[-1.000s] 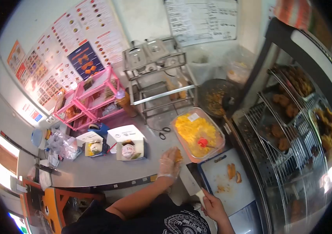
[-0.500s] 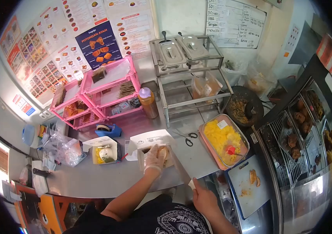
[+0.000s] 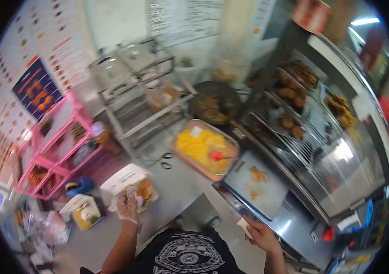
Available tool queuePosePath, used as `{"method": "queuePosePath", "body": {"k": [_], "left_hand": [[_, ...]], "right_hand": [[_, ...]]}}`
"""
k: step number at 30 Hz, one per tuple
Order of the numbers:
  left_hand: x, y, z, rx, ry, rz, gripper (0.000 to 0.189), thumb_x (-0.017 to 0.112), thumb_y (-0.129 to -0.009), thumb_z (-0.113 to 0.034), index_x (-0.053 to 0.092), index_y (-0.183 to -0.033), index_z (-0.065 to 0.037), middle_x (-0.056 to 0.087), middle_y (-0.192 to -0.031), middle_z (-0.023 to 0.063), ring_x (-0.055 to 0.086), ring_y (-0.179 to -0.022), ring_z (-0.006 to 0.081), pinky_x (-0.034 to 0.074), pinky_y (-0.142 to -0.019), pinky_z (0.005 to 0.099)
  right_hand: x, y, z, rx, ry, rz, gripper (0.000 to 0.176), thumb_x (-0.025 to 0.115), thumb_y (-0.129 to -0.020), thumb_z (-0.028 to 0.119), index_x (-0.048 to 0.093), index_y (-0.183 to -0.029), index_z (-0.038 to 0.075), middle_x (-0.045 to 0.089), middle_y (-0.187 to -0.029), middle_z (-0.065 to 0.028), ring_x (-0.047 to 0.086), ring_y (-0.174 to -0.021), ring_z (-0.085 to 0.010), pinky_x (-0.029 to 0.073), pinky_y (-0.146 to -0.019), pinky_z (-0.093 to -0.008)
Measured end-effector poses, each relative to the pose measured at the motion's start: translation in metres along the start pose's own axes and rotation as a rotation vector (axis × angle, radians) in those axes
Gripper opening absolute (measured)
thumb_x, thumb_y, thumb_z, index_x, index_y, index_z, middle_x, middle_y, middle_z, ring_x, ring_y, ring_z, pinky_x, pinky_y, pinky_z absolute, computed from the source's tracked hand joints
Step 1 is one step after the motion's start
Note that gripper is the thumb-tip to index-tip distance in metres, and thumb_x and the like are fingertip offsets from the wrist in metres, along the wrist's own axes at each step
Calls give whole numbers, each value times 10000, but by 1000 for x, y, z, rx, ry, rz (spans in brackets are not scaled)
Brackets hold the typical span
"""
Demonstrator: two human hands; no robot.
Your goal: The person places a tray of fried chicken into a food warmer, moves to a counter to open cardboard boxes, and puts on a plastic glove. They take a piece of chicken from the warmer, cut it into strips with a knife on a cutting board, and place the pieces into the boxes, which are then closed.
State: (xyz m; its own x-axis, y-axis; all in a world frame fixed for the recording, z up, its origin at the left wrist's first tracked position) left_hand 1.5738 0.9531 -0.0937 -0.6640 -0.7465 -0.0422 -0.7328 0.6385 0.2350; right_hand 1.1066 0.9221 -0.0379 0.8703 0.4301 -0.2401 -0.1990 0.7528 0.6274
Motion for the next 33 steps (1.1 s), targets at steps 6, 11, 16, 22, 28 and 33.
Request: {"method": "queuePosePath", "body": {"k": [6, 11, 16, 22, 28, 33], "left_hand": [[131, 36, 15, 420, -595, 532, 388, 677, -1028, -361, 646, -1222, -26, 693, -1022, 86, 632, -854, 167, 545, -786, 325], [264, 88, 55, -192, -308, 828, 505, 707, -993, -356, 606, -1349, -12, 714, -1189, 145, 693, -968, 228, 567, -854, 358], [375, 89, 112, 72, -653, 833, 566, 711, -970, -315, 568, -1409, 13, 707, -1293, 186, 682, -1199, 264, 534, -1016, 355], [457, 84, 170, 303, -653, 722, 633, 729, -929, -329, 561, -1404, 55, 641, -1369, 240, 628, -1251, 365, 477, -1095, 385], [496, 110, 135, 298, -780, 598, 685, 770, -875, -415, 591, -1401, -14, 630, -1357, 200, 565, -1298, 365, 421, -1139, 410], [531, 141, 102, 444, -1095, 687, 826, 853, -793, -471, 574, -1438, -38, 588, -1384, 200, 562, -1277, 356, 430, -1127, 437]], "right_hand": [[-85, 33, -90, 92, -93, -373, 426, 518, -1087, 161, 570, -1505, 98, 621, -687, -27, 505, -501, -77, 432, -472, -255], [-135, 49, -151, 78, -77, -513, 426, 508, -1085, 156, 571, -1499, 76, 631, -685, -32, 517, -487, -84, 442, -471, -255], [-173, 25, -183, 84, -109, -534, 436, 506, -1081, 168, 568, -1508, 102, 624, -678, -19, 530, -501, -86, 458, -483, -260], [-201, -34, -183, 40, -55, -362, 452, 516, -1081, 179, 548, -1528, 123, 634, -707, -20, 571, -579, -92, 501, -586, -277], [-233, -70, -192, -90, 25, -300, 457, 498, -1094, 185, 528, -1551, 173, 628, -720, -19, 506, -519, -79, 474, -532, -266], [-248, -98, -203, -110, -29, -177, 453, 490, -1105, 177, 520, -1557, 184, 602, -726, 4, 511, -542, -75, 473, -539, -256]]}}
Point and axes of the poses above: each hand's wrist, its own y-axis away from the middle knuckle, its own x-axis out of the palm, z = x × y, the point moved 6 cm from there along -y, towards the middle knuckle
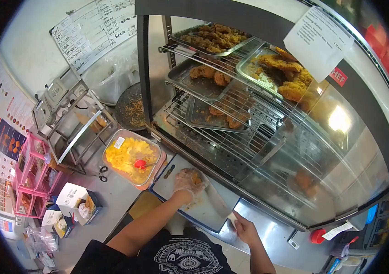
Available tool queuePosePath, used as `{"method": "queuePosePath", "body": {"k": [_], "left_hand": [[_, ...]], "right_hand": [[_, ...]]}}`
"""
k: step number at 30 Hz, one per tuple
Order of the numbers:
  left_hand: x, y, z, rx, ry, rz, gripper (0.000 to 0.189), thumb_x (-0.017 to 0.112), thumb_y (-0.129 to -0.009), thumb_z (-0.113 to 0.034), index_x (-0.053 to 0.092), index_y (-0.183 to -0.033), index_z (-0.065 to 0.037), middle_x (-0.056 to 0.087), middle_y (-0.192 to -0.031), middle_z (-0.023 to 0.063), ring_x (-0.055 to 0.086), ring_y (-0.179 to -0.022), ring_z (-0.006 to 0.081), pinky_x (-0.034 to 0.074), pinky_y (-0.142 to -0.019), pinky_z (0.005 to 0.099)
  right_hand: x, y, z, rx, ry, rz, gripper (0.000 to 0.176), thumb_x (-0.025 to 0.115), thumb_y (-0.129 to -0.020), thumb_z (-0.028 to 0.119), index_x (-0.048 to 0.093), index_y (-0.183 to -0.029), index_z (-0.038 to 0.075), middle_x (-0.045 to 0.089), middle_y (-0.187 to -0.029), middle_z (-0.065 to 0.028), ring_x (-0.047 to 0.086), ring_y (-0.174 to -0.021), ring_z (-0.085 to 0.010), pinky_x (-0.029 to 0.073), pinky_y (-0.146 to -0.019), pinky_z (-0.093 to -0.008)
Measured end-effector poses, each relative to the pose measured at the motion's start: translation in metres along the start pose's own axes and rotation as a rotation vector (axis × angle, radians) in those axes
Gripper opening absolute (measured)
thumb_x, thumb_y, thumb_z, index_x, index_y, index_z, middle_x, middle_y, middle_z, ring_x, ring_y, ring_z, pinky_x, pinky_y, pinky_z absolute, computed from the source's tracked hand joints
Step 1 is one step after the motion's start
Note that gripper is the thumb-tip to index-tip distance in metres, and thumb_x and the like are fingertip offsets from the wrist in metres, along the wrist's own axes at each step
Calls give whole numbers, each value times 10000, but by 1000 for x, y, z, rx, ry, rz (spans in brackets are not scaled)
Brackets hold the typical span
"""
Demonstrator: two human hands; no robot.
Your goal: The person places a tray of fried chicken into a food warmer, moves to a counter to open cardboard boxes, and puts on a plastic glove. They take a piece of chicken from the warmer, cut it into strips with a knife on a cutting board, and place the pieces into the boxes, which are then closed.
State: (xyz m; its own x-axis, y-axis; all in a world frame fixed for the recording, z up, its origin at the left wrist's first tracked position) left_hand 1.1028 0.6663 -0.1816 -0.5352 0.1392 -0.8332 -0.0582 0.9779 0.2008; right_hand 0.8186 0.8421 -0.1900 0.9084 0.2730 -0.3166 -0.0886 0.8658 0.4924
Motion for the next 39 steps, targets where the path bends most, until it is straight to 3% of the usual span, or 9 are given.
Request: {"method": "queuePosePath", "body": {"k": [3, 9, 14, 22, 26, 28, 31, 35, 39], "left_hand": [[14, -1, 1, 198, -26, -18, 616, 866, -770, -353, 649, -1298, -122, 630, -1319, 135, 566, -1259, 350, 452, -1087, 432], [13, 17, -1, 155, 138, 200, 731, 842, -775, -344, 562, -1403, -98, 544, -1452, 188, 500, -1341, 388, 390, -1160, 468], [48, 26, 22, 392, -46, -77, 818, 834, -767, -241, 455, -1481, -117, 444, -1554, 245, 498, -1364, 411, 404, -1154, 505], [-14, 43, 30, 340, 14, -47, 850, 790, -754, -136, 405, -1508, -60, 496, -1476, 271, 512, -1325, 468, 448, -1095, 532], [-123, 101, 57, 251, -7, -402, 827, 768, -768, -119, 413, -1514, -75, 533, -1447, 246, 534, -1310, 444, 453, -1093, 516], [-153, 121, 109, 135, 38, -448, 782, 756, -782, -119, 446, -1498, -76, 514, -1474, 234, 518, -1327, 446, 442, -1105, 518], [-202, 162, 181, -61, 103, -550, 701, 737, -799, -117, 501, -1457, -70, 505, -1480, 236, 490, -1353, 445, 404, -1142, 519], [-228, 211, 284, -241, 63, -845, 647, 724, -836, -142, 503, -1440, -72, 511, -1458, 249, 488, -1346, 453, 380, -1157, 540], [-235, 224, 369, -319, 186, -890, 554, 695, -905, -149, 535, -1422, -29, 502, -1479, 237, 462, -1385, 433, 395, -1161, 471]], "right_hand": [[10, -1, -2, 44, -50, 46, 465, 482, -1110, 164, 494, -1574, 189, 605, -750, 0, 508, -560, -73, 471, -550, -251], [41, -2, -32, 34, -245, 77, 469, 487, -1112, 155, 485, -1580, 192, 619, -755, -4, 505, -572, -68, 445, -540, -239], [59, -7, -21, 19, -321, 99, 467, 495, -1092, 141, 509, -1559, 140, 608, -769, -16, 512, -536, -82, 442, -519, -248], [72, 10, 33, 18, -289, 179, 481, 478, -1097, 133, 469, -1577, 97, 610, -716, -20, 516, -528, -75, 451, -508, -250], [103, 16, 99, 40, -168, 382, 483, 524, -1077, 177, 491, -1552, 98, 641, -794, -75, 573, -631, -147, 485, -580, -309], [127, 11, 129, 53, 65, 485, 497, 616, -1027, 266, 560, -1487, 85, 677, -928, -194, 677, -811, -300, 554, -713, -440], [196, 12, 182, -32, -74, 635, 488, 478, -1101, 128, 456, -1588, 120, 628, -732, -13, 520, -553, -66, 451, -521, -241], [294, 11, 233, -141, 100, 783, 489, 505, -1099, 151, 472, -1586, 178, 621, -742, 5, 502, -565, -50, 440, -530, -227], [367, 16, 264, -646, 586, 542, 512, 567, -1040, 200, 512, -1547, 164, 670, -747, -168, 662, -617, -327, 534, -591, -449]]}}
Point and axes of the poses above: each hand's wrist, its own y-axis away from the middle knuckle, its own x-axis out of the palm, z = x × y, the point moved 6 cm from there along -y, towards the middle knuckle
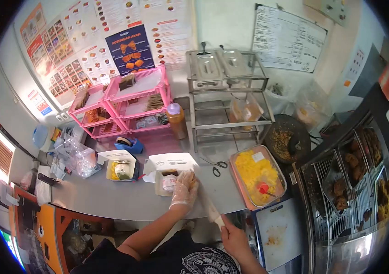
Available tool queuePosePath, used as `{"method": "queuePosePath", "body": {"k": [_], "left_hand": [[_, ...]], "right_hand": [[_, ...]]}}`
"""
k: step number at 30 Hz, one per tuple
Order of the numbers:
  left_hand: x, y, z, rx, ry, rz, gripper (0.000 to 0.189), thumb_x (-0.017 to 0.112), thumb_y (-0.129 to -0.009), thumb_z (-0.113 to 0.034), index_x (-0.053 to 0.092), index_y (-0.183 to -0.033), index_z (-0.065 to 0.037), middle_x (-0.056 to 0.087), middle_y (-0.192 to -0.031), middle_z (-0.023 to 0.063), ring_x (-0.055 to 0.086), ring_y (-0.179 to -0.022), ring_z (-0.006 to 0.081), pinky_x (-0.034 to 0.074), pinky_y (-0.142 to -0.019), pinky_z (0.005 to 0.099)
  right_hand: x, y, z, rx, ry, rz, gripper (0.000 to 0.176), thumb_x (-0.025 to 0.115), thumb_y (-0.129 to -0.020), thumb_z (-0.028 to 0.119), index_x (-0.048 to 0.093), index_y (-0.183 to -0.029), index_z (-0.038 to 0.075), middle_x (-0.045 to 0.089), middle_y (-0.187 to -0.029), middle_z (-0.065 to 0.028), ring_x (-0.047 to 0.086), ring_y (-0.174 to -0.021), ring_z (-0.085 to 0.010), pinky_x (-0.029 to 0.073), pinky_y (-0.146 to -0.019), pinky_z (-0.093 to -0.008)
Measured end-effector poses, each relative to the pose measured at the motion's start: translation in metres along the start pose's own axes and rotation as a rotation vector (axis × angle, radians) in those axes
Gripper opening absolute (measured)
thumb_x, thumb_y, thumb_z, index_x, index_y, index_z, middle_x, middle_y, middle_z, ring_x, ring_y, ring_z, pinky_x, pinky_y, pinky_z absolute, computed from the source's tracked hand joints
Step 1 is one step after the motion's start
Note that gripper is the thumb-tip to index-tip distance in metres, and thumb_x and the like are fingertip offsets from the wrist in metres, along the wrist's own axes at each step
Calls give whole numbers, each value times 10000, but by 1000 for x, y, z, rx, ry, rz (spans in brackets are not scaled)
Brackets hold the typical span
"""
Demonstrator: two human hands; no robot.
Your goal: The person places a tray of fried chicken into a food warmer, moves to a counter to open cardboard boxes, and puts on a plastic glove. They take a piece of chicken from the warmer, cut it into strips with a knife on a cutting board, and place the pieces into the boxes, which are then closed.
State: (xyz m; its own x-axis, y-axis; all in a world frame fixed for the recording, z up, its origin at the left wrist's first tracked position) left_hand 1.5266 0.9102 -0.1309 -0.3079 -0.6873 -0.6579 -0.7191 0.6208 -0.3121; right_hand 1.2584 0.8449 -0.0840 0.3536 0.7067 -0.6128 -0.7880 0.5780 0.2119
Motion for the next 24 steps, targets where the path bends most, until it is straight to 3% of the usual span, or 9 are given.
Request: {"method": "queuePosePath", "body": {"k": [1, 4, 5, 8, 11, 14, 17, 20, 24], "left_hand": [[-10, -5, 7, -3, 103, -42, 463, 644, -961, -154, 556, -1389, -3, 577, -1386, 249, 512, -1325, 445, 410, -1137, 486], [-49, -19, 20, -374, 210, 207, 426, 638, -998, -195, 575, -1363, 13, 668, -1234, 215, 600, -1228, 406, 445, -1099, 469], [-43, -18, 55, -203, 328, 63, 385, 648, -1017, -211, 603, -1333, 3, 712, -1122, 162, 662, -1090, 305, 493, -1019, 409], [-62, -10, 105, -441, 529, -13, 344, 634, -1028, -183, 614, -1321, -3, 699, -1140, 128, 649, -996, 182, 525, -907, 341], [-100, -19, 93, -418, 528, -66, 312, 626, -1020, -202, 653, -1240, 18, 723, -1093, 190, 697, -1012, 259, 541, -904, 383], [-100, -32, 71, -285, 383, 7, 264, 650, -1032, -214, 658, -1197, -7, 690, -1020, 104, 672, -942, 201, 547, -863, 347], [-59, -45, 16, -375, 716, 236, 213, 703, -991, -215, 677, -1110, -40, 680, -799, 63, 633, -718, 186, 521, -681, 366], [9, -57, -21, -78, 589, 299, 169, 738, -948, -214, 691, -975, -53, 647, -713, 48, 601, -642, 204, 490, -634, 370], [44, -53, -177, 375, 584, 380, 112, 737, -902, -167, 707, -905, -59, 672, -777, 90, 625, -684, 204, 503, -666, 345]], "right_hand": [[-6, -7, 31, 6, 154, -30, 518, 596, -998, 199, 546, -1511, 146, 671, -802, -240, 677, -745, -434, 542, -671, -533], [-5, -5, 60, -27, 368, -146, 497, 615, -984, 190, 583, -1478, 142, 691, -805, -219, 690, -736, -411, 550, -671, -515], [-10, 2, 68, 23, 392, -150, 501, 629, -964, 162, 598, -1463, 125, 695, -821, -238, 683, -739, -429, 552, -668, -515], [-18, 33, 52, -20, 343, -231, 496, 614, -1003, 157, 572, -1496, 117, 702, -770, -165, 674, -636, -334, 550, -604, -443], [-26, 81, 16, 1, 106, -301, 522, 535, -1091, 293, 462, -1587, 148, 697, -852, -162, 660, -746, -210, 549, -715, -390], [-22, 133, -31, 474, -429, -423, 474, 576, -1061, 186, 542, -1528, 113, 675, -740, -72, 614, -586, -173, 521, -571, -327], [-26, 177, -38, 565, -650, -551, 473, 508, -1108, 195, 479, -1576, 127, 627, -740, -19, 524, -569, -73, 461, -541, -253], [-8, 220, -82, 603, -789, -738, 482, 483, -1110, 163, 455, -1589, 128, 619, -743, -26, 512, -550, -79, 448, -522, -255], [0, 272, -111, 706, -683, -885, 482, 522, -1091, 181, 486, -1569, 123, 635, -727, -26, 559, -580, -84, 488, -557, -273]]}}
Point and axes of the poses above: each hand's wrist, its own y-axis away from the middle knuckle, its own x-axis out of the palm, z = x × y, the point moved 6 cm from there along -y, towards the middle knuckle
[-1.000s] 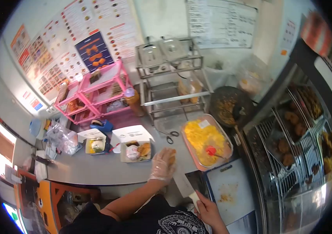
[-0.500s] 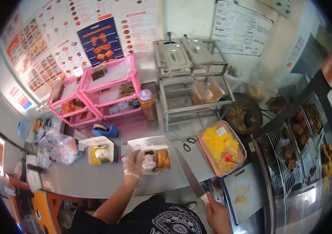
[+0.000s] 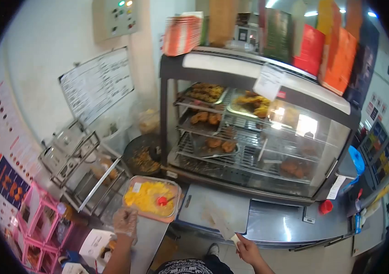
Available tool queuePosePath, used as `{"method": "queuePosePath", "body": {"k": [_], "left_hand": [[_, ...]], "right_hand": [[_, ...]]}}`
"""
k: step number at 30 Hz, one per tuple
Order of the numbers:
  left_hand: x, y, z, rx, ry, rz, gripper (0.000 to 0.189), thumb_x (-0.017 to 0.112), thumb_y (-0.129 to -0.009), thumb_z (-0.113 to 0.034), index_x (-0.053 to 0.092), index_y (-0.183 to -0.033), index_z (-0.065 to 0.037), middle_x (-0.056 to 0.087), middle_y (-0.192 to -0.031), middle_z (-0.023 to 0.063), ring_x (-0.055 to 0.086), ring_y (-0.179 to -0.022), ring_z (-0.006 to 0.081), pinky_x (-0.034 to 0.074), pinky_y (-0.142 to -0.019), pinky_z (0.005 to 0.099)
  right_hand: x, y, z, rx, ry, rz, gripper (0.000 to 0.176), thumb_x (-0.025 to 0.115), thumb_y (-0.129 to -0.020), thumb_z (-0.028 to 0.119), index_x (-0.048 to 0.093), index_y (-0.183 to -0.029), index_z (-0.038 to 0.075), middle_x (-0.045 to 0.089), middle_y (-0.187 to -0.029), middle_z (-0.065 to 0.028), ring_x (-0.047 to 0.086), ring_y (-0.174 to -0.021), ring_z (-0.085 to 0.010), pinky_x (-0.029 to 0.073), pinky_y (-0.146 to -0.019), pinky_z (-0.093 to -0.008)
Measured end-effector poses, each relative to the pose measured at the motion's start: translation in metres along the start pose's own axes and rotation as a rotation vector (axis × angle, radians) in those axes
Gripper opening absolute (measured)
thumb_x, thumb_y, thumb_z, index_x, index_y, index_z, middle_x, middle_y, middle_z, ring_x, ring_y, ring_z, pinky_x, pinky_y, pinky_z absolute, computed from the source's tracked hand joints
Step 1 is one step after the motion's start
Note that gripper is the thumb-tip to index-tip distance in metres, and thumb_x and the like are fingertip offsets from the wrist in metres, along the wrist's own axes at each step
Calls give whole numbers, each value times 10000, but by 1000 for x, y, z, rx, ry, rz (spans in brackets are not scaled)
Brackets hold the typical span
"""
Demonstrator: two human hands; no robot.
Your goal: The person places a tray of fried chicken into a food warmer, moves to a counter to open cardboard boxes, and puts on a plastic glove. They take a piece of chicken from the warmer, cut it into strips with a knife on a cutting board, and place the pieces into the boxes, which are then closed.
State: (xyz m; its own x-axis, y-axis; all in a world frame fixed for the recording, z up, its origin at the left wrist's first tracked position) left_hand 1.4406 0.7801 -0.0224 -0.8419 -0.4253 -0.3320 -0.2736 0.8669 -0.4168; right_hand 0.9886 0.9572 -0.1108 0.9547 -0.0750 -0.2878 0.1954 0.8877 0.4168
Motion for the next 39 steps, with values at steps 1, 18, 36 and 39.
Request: {"method": "queuePosePath", "body": {"k": [1, 18, 36, 39], "left_hand": [[31, -22, -14, 52, -144, 111, 159, 768, -888, -196, 713, -958, -64, 692, -814, 96, 650, -727, 222, 520, -736, 360], [405, -180, -377, 908, -520, 723, 595, 691, -961, -447, 561, -1442, -121, 641, -1353, 182, 592, -1258, 386, 468, -1078, 481], [433, -214, -362, 432, -334, 512, 354, 717, -920, -280, 708, -1153, -13, 740, -1102, 202, 708, -944, 393, 554, -841, 436], [401, -223, -341, 417, -200, 474, 380, 687, -966, -303, 690, -1195, 0, 725, -1112, 217, 711, -971, 366, 546, -868, 388]], "right_hand": [[-12, 1, -5, 2, 32, -40, 492, 550, -1083, 196, 491, -1566, 126, 641, -718, -25, 573, -592, -84, 506, -575, -287], [-144, -31, -22, -132, 330, -31, 485, 600, -1033, 207, 546, -1513, 161, 731, -1072, -277, 739, -982, -414, 567, -849, -463], [-177, -61, -16, -97, 295, 103, 507, 616, -1008, 221, 551, -1511, 242, 667, -893, -329, 671, -774, -466, 528, -729, -509], [-177, -64, -19, -156, 297, 80, 504, 616, -1013, 224, 551, -1512, 232, 687, -922, -319, 696, -803, -450, 541, -734, -478]]}}
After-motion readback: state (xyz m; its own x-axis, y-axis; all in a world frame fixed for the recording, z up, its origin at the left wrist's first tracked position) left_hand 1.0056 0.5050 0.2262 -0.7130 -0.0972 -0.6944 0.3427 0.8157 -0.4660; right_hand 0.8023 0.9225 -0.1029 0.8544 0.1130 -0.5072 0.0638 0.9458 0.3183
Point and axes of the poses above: each hand's wrist, its own y-axis away from the middle knuckle, its own x-axis out of the palm, z = x × y, the point moved 6 cm from there along -y, towards the middle knuckle
